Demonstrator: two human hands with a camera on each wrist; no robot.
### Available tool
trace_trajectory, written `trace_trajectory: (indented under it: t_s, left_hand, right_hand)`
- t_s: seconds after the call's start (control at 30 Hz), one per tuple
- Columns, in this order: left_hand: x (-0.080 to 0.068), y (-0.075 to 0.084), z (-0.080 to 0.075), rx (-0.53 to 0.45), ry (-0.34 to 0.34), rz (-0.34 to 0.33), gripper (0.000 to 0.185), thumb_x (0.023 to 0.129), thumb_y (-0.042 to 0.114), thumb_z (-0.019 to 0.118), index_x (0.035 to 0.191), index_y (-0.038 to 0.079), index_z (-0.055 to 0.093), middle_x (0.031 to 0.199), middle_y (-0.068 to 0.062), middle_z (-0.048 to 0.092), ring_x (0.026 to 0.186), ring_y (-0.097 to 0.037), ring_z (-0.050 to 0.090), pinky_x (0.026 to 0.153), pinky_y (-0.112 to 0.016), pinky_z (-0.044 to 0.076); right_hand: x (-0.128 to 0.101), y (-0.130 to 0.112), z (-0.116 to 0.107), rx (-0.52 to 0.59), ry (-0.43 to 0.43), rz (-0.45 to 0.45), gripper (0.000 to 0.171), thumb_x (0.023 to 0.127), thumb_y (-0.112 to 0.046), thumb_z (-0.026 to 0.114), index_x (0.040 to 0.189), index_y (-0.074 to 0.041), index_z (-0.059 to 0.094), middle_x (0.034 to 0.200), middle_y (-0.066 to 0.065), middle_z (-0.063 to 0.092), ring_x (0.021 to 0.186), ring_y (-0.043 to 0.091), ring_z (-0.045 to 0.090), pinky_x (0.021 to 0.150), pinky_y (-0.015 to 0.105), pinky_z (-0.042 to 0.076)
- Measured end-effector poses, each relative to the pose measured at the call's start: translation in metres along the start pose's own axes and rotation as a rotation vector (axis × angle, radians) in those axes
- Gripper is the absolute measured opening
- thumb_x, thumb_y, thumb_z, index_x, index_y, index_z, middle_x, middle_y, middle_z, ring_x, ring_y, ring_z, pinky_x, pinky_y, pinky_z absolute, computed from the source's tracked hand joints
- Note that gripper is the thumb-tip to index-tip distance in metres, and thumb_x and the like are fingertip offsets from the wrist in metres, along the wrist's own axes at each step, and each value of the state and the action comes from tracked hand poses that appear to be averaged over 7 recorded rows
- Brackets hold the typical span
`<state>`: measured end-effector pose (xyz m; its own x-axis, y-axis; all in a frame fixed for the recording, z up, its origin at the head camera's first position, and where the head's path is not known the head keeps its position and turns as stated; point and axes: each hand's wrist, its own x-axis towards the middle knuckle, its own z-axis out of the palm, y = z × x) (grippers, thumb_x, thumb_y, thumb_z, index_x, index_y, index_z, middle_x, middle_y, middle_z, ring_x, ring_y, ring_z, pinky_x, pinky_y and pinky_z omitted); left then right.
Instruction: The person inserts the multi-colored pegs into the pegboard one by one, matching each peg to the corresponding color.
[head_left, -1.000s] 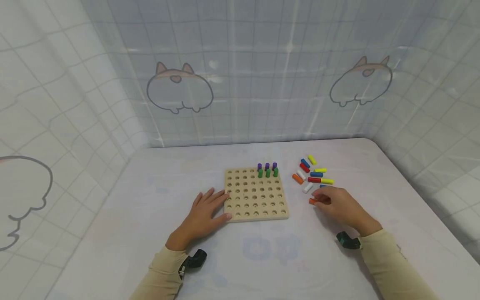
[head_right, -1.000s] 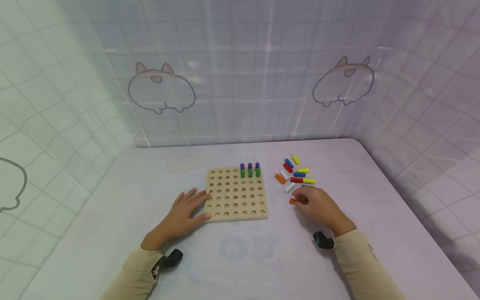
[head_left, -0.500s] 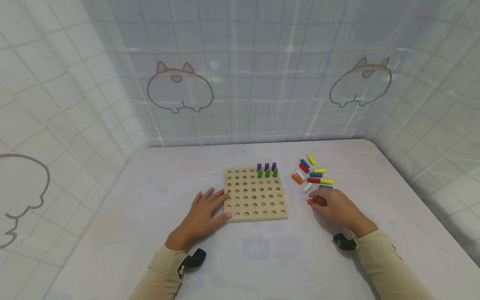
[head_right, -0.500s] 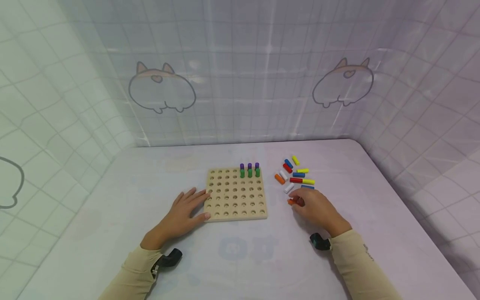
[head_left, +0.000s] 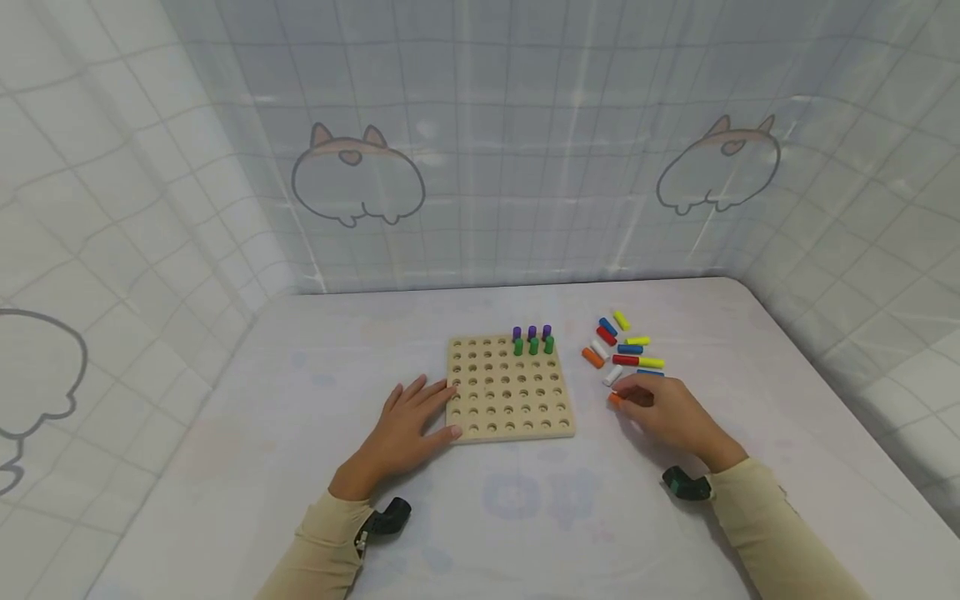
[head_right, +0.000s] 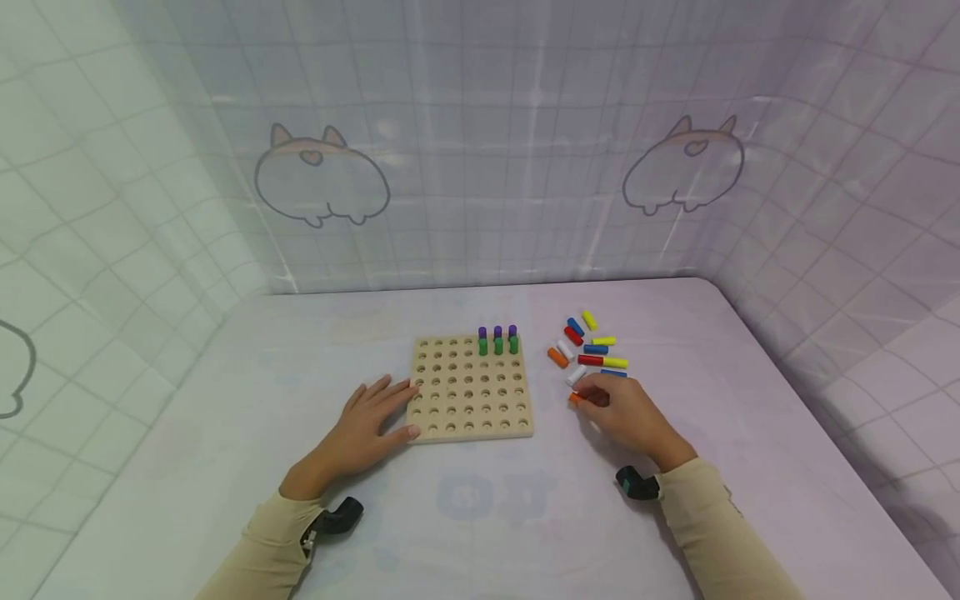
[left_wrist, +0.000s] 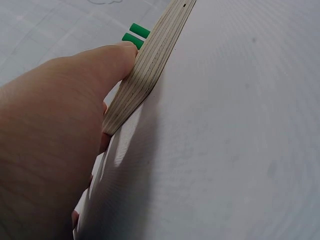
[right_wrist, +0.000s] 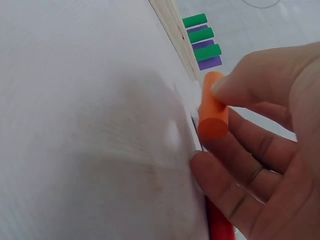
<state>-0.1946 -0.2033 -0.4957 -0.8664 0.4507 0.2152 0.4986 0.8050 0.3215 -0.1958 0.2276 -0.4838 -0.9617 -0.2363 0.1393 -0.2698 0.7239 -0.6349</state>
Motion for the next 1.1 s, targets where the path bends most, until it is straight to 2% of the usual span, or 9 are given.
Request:
trace_trajectory:
  t_s: [0.33, 0.6, 0.83, 1.1]
  left_hand:
    - [0.000, 0.002, 0.000, -0.004, 0.000, 0.004, 0.070, 0.095, 0.060, 0.055, 0.154, 0.023, 0.044, 0.158, -0.002, 0.038, 0.151, -0.033, 0.019, 0.118, -0.062, 0.007]
    - [0.000, 0.001, 0.000, 0.000, 0.003, 0.006, 0.070, 0.095, 0.061, 0.055, 0.154, 0.023, 0.045, 0.158, -0.002, 0.039, 0.150, -0.034, 0.020, 0.118, -0.063, 0.007]
    - [-0.002, 0.000, 0.000, -0.005, 0.013, 0.005, 0.070, 0.095, 0.061, 0.055, 0.153, 0.023, 0.045, 0.158, -0.001, 0.040, 0.150, -0.034, 0.021, 0.117, -0.064, 0.008]
    - [0.000, 0.000, -0.002, -0.008, 0.018, 0.012, 0.070, 0.095, 0.061, 0.055, 0.153, 0.023, 0.046, 0.157, -0.002, 0.040, 0.150, -0.035, 0.021, 0.117, -0.064, 0.008]
  right_hand:
    - [0.001, -0.002, 0.001, 0.109, 0.033, 0.054, 0.021, 0.094, -0.018, 0.071, 0.114, -0.017, 0.072, 0.112, -0.002, 0.069, 0.099, 0.021, 0.062, 0.086, 0.038, 0.056]
    - [0.002, -0.005, 0.002, 0.230, 0.038, 0.033, 0.027, 0.096, -0.018, 0.069, 0.122, -0.009, 0.068, 0.116, 0.003, 0.069, 0.096, 0.021, 0.065, 0.082, 0.029, 0.055]
    - [0.004, -0.009, 0.004, 0.271, 0.059, 0.044, 0.029, 0.097, -0.018, 0.066, 0.124, -0.007, 0.067, 0.118, 0.004, 0.068, 0.101, 0.023, 0.063, 0.084, 0.027, 0.054]
    - [0.010, -0.010, 0.005, 0.375, 0.075, 0.068, 0.031, 0.098, -0.018, 0.064, 0.126, -0.005, 0.066, 0.120, 0.008, 0.068, 0.101, 0.026, 0.063, 0.083, 0.023, 0.055]
